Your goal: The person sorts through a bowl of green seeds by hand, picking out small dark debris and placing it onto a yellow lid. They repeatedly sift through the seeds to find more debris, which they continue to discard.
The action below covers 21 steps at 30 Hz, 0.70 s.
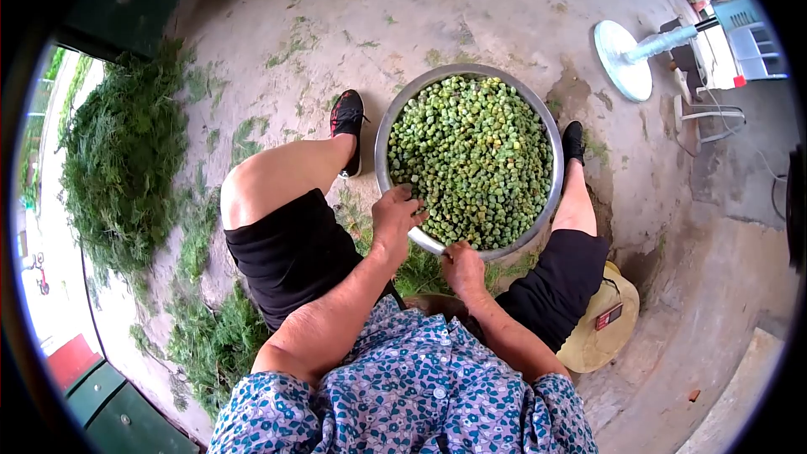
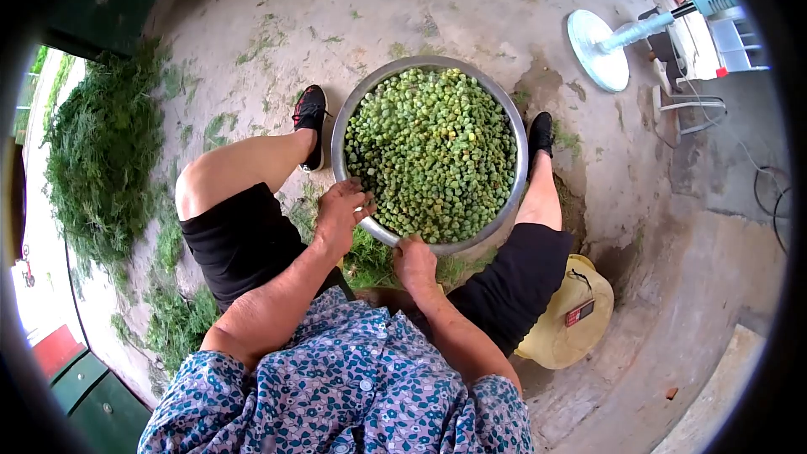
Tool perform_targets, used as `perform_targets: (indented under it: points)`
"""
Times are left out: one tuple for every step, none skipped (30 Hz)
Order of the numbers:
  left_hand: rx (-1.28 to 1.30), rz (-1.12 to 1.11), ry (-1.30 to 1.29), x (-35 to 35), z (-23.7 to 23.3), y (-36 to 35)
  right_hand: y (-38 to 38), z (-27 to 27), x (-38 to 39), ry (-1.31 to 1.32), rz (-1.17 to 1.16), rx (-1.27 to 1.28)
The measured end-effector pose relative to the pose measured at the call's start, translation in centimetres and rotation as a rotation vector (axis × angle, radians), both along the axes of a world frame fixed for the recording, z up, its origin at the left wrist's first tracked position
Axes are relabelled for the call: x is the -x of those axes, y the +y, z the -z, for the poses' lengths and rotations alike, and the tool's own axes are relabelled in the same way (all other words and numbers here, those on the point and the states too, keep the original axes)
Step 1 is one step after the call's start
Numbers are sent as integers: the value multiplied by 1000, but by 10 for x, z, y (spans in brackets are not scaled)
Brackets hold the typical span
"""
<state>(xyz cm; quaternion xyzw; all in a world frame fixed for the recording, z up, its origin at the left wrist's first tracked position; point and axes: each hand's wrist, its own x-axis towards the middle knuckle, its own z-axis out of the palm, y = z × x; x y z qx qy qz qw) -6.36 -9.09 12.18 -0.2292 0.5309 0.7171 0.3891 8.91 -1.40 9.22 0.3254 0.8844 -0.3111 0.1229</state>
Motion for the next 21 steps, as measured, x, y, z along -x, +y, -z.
perform_targets:
  points:
    - [1, 15, -10, -1, 1, 0, 5, 3, 3, 33, 19, -14]
    - [1, 29, -20, -2, 2, 0, 10, 5, 8, 34, 49, -28]
    - [6, 33, -31, -3, -1, 2, 15, 6, 14, 34, 79, -42]
    - [14, 52, -32, -4, -3, 3, 21, 8, 21, 35, 108, -54]
    - [22, 70, -34, -4, -4, 4, 29, 16, 27, 84, 103, -73]
    - [30, 89, -37, -5, -7, 4, 36, 6, 42, 74, 154, -48]
    - [29, 87, -44, -6, -10, 4, 44, 10, 52, 117, 153, -95]
    - [37, 99, -54, -6, -12, 5, 52, 15, 61, 161, 151, -140]
    - [46, 110, -64, -6, -14, 6, 59, 20, 70, 179, 145, -180]
    - [55, 122, -72, -6, -14, 6, 66, 26, 80, 199, 139, -219]
    - [46, 114, -71, -8, -9, 5, 71, 29, 90, 193, 160, -186]
    - [45, 117, -71, -8, -9, 4, 74, 34, 99, 202, 159, -224]
    - [44, 122, -71, -7, -11, 4, 76, 36, 107, 175, 128, -246]
    - [42, 127, -71, -7, -12, 4, 77, 38, 113, 147, 96, -268]
    - [30, 122, -77, -6, -14, 3, 78, 44, 116, 133, 76, -281]
    - [35, 125, -86, -6, -14, 3, 79, 50, 118, 154, 24, -320]
    - [39, 128, -94, -6, -15, 4, 81, 55, 120, 91, -26, -349]
    - [43, 129, -101, -6, -15, 4, 83, 58, 123, 30, -76, -377]
    - [46, 142, -87, -6, -16, 4, 84, 59, 126, -12, -111, -410]
    - [49, 150, -89, -5, -16, 4, 85, 60, 128, -53, -147, -442]
    - [51, 159, -91, -5, -16, 4, 86, 59, 129, -77, -229, -491]
